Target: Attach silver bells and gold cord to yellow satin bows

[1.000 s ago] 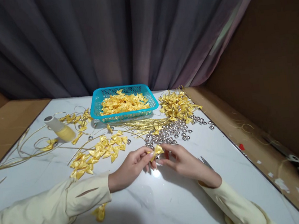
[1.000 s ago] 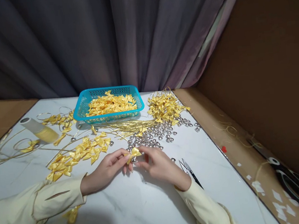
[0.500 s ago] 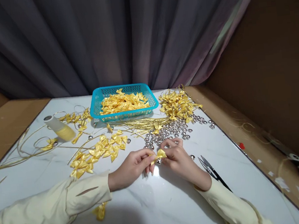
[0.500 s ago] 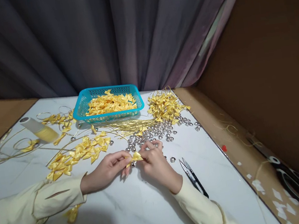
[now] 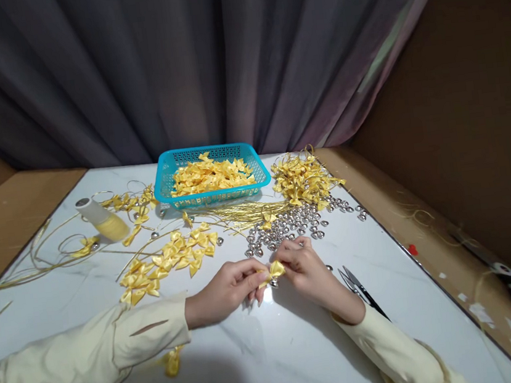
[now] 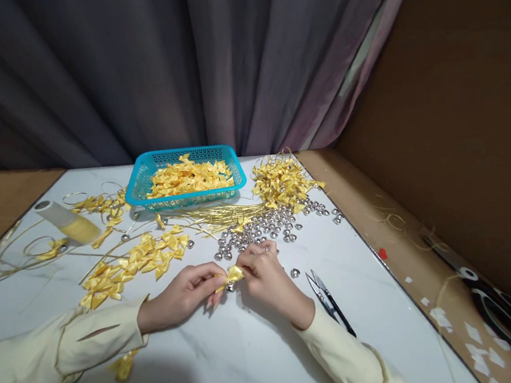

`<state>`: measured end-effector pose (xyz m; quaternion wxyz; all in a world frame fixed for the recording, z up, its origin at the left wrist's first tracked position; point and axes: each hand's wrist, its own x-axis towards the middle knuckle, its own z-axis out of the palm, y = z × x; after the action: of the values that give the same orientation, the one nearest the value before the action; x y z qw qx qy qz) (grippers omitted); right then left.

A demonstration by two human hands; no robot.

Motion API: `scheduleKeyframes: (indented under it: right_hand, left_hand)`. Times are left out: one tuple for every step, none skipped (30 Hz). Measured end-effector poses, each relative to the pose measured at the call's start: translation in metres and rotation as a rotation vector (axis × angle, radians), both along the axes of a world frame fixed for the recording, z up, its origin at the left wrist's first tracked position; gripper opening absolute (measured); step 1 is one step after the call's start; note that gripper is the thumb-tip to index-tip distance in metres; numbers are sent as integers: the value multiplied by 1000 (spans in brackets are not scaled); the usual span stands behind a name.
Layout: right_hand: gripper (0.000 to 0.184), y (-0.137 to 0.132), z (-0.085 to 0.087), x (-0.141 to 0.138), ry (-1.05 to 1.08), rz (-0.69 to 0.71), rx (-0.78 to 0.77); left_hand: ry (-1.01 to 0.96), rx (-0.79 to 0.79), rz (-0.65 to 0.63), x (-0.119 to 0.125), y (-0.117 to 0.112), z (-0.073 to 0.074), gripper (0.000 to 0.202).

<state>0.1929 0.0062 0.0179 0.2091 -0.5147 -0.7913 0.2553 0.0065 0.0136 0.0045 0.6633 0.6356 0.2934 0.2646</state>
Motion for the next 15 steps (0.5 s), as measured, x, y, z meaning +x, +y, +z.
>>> scheduleKeyframes:
  right_hand:
    - [23,1,1,1,0,18,-10]
    - [22,1,2,2,-1,35,-19]
    - [21,1,3,3,-1,50,-26]
    - [20,1,4,4,2,63,-31]
    - [19,1,5,4,9,73,-32]
    - [18,0,6,5,17,82,-28]
    - [18,0,7,5,26,91,-20]
    - [18,0,8,5,33,99,-8]
    - [19,0,8,5,37,106,10]
    - [20,0,9,5,37,111,30]
    - [20,0,8,5,34,115,50]
    - [21,0,8,5,32,118,63]
    - [21,0,8,5,29,115,68]
    - [22,-1,7,5,26,106,67]
    - [21,-1,7,5,22,94,63]
  left_hand:
    - [-6,-6,-3,0,0,-1,30]
    - [-12,-13,-3,0,0,-1,30]
    - [-18,-18,-4,0,0,-2,30]
    - [-23,-21,-4,0,0,-3,30]
    - [-27,-24,-2,0,1,-3,30]
    - [-31,-29,-1,0,1,-4,30]
    - [-35,-36,0,0,1,-4,30]
    - [-40,-43,-1,0,1,-4,30]
    - [-44,-51,-1,1,1,-4,30]
    - [-46,-60,-1,1,1,-4,30]
    - [-46,-67,-2,1,1,-4,30]
    - [-44,-71,-1,1,1,-3,31]
    - [-42,-74,1,1,1,-2,31]
    - [-41,-77,3,1,1,-1,32]
    - [-42,-80,5,2,1,-1,32]
